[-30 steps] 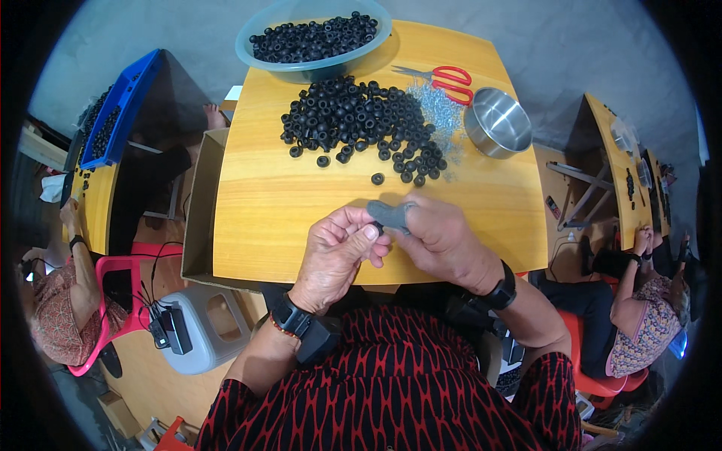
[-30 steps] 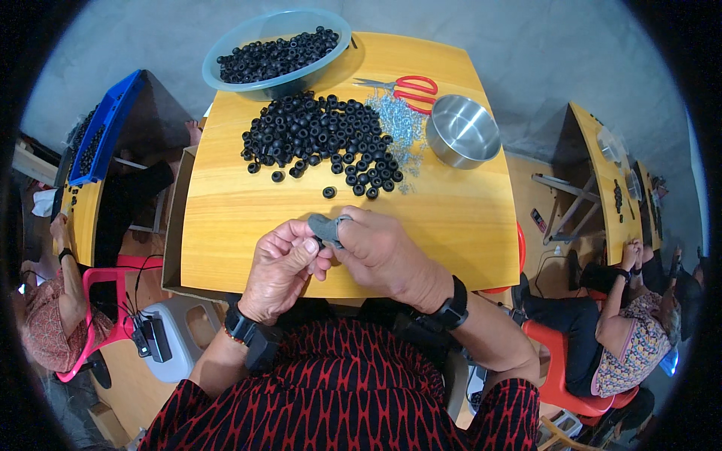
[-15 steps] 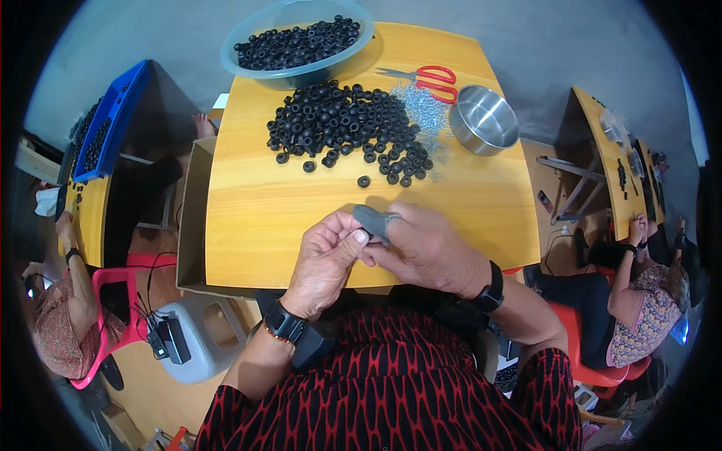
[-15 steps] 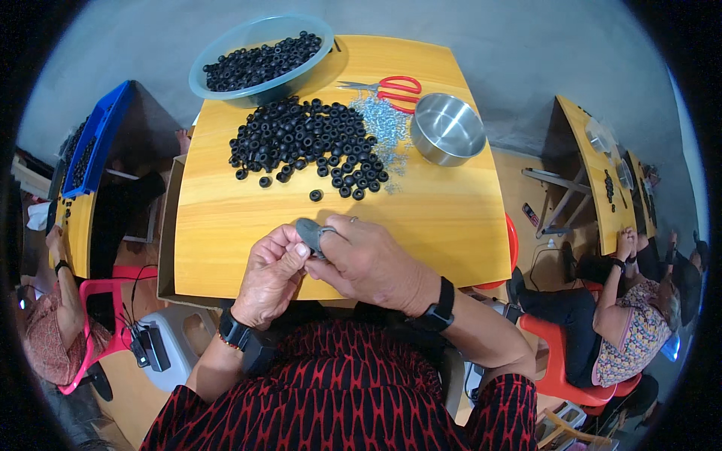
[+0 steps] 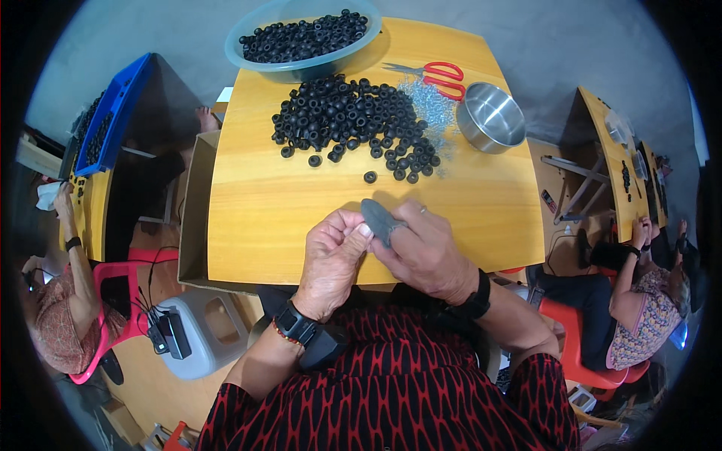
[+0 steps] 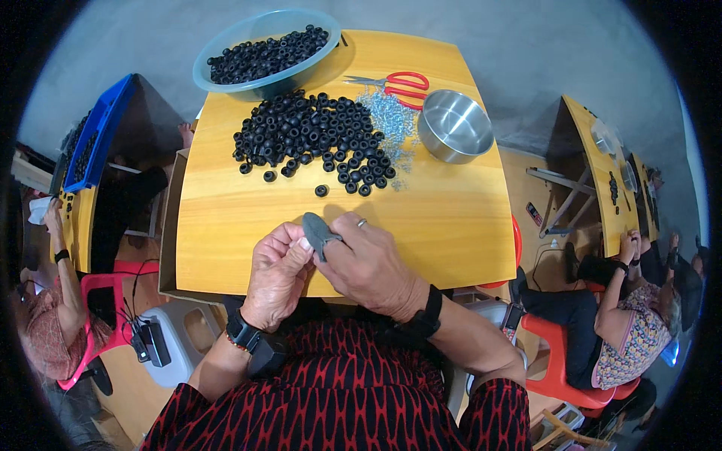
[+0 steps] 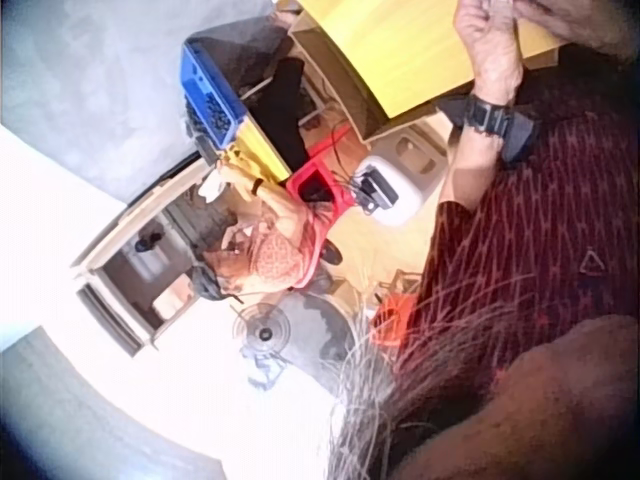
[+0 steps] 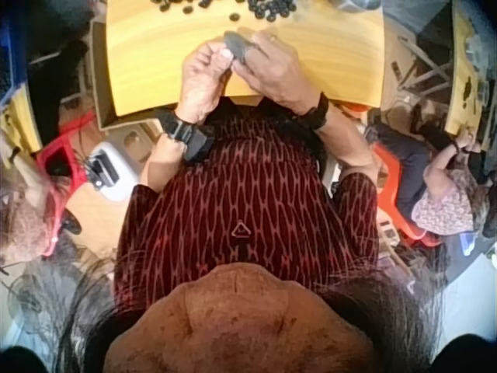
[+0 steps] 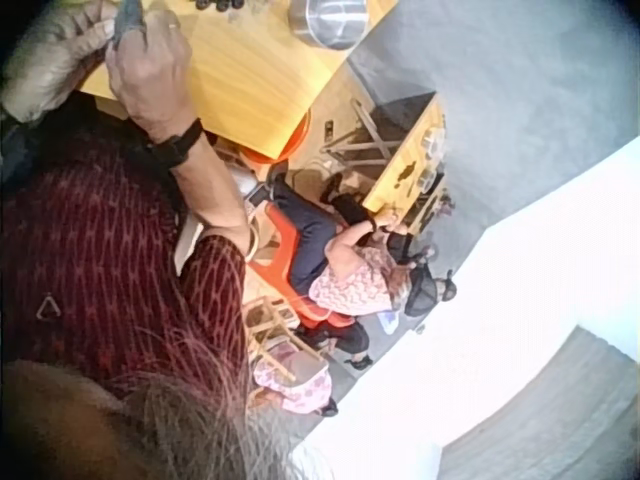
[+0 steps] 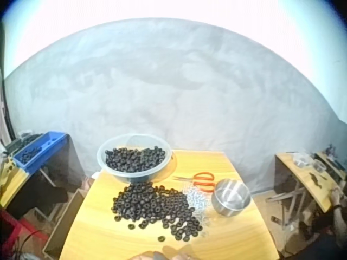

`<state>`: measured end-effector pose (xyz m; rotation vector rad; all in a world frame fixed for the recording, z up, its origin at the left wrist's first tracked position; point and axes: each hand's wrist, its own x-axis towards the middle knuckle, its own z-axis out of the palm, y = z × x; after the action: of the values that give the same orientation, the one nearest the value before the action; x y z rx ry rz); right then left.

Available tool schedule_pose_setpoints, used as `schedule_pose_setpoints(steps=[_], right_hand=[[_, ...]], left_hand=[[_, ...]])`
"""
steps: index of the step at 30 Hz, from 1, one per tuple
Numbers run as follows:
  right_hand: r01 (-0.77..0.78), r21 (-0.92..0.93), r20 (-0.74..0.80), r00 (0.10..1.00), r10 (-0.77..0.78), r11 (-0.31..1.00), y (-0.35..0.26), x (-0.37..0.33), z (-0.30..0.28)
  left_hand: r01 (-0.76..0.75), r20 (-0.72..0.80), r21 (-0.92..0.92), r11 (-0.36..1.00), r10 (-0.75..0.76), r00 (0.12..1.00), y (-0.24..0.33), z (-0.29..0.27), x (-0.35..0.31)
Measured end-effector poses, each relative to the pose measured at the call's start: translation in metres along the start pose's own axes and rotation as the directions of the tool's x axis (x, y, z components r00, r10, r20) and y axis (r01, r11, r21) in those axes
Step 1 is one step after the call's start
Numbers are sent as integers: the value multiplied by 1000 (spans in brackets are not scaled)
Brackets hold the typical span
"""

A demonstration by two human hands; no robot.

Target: Manually deburring and cleaning small black rubber rings using an abrasive block at a workstation.

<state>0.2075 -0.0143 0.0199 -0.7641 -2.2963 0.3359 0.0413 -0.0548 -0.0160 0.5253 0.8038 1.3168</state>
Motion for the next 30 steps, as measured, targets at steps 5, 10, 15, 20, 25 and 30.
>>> schedule_pose_setpoints(steps=[5,10,15,20,25,30], right_hand=[[-62,92,-52,996,67,994,4,-6,7],[-38,60,-27,999,40,997,5,-3,4],[-88,122,-51,994,94,989,6,-5,9],[-89,145,-52,994,97,986,8,-4,10],[-135,174,3,991,137,975,5,3,3],[-9,-5,37,999,9,1000,8,7,-5]], left_hand=[[18,36,35,999,-19,999,7,5,1],[-5,66,47,999,2,998,0,-4,3],[-50,94,60,997,44,995,2,2,1],[-98,139,51,994,90,986,2,0,3],[-74,103,31,997,71,992,2,2,2],[-41,106,35,999,37,994,3,-3,3]])
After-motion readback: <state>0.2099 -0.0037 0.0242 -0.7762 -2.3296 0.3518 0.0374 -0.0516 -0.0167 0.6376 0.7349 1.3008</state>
